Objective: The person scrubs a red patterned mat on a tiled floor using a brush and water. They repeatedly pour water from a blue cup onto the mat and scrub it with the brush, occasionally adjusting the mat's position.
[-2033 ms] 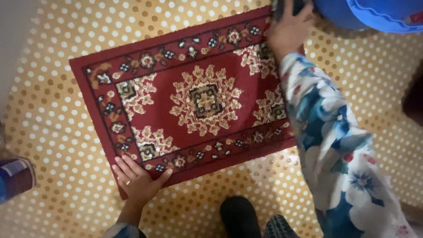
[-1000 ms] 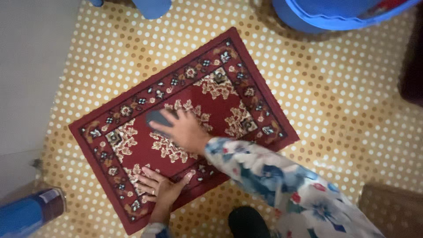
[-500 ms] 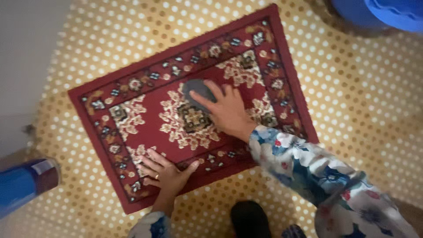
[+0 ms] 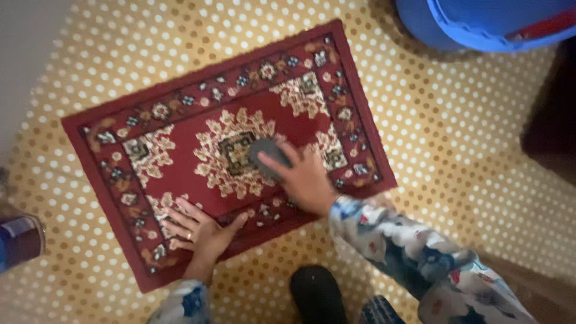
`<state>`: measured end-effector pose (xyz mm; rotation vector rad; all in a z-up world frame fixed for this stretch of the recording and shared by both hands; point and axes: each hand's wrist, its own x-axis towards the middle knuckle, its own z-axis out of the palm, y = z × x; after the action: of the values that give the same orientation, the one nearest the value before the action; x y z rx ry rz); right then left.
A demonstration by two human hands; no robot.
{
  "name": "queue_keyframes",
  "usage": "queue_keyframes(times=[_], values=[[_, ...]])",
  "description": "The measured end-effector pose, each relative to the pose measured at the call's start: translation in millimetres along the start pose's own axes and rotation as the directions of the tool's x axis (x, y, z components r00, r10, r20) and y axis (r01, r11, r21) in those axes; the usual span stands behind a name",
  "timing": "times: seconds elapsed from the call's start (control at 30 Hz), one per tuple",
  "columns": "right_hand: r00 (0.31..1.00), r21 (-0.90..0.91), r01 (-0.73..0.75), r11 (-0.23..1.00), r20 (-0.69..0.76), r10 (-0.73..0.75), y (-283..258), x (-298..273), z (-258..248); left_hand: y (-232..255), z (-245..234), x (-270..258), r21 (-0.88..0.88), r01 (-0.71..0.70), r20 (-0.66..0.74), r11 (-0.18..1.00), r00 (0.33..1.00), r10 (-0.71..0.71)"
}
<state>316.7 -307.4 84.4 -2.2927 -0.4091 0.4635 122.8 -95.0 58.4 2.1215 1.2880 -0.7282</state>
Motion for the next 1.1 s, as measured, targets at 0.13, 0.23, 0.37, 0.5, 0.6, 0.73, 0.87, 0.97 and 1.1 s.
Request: queue_keyframes(times=[0.13,0.23,0.37,0.5,0.6,0.73,0.87,0.97,1.1], values=[[0.96,-0.608,-0.001,0.794,-0.224,-0.17,58,21,-72,-13,-2,-3,-0.021,-0.016,0.004,1.0,1.0,0.016],[0.915,-0.544,-0.221,0.809,-0.403,-0.021,100,41,-103,-7,4,3,-0.018,-0.064,-0.041,0.998,0.997,0.063],[0.939,-0.179,-0.162,0.97,-0.33,0.096,107,50,-88,-14,-4,3,-0.031,-0.243,0.153,0.97,0.958,0.245],[0.986,0.253,-0.162,0.954,0.0,0.167,20,36,-60,-40,-88,0,0.267,-0.606,0.373,0.749,0.782,0.499],[0.899,0.174,-0.279,0.944,0.393,0.194,-77,34,-47,-79,-180,15,0.255,-0.578,0.589,0.775,0.729,0.349],[0.809,-0.02,0.061,0.998,0.586,-0.038,-182,52,11,-103,-245,51,0.607,-0.576,0.338,0.548,0.811,0.478],[0.891,-0.462,0.34,0.819,0.437,-0.123,-228,94,96,-106,-254,118,0.424,-0.578,-0.08,0.697,0.743,0.665],[0.88,-0.378,0.439,0.815,0.366,-0.304,-226,120,158,-98,-227,162,0.311,-0.625,-0.365,0.716,0.617,0.697],[0.926,-0.456,0.375,0.807,0.228,-0.301,-236,140,216,-74,-211,199,0.292,-0.629,-0.469,0.72,0.562,0.681]])
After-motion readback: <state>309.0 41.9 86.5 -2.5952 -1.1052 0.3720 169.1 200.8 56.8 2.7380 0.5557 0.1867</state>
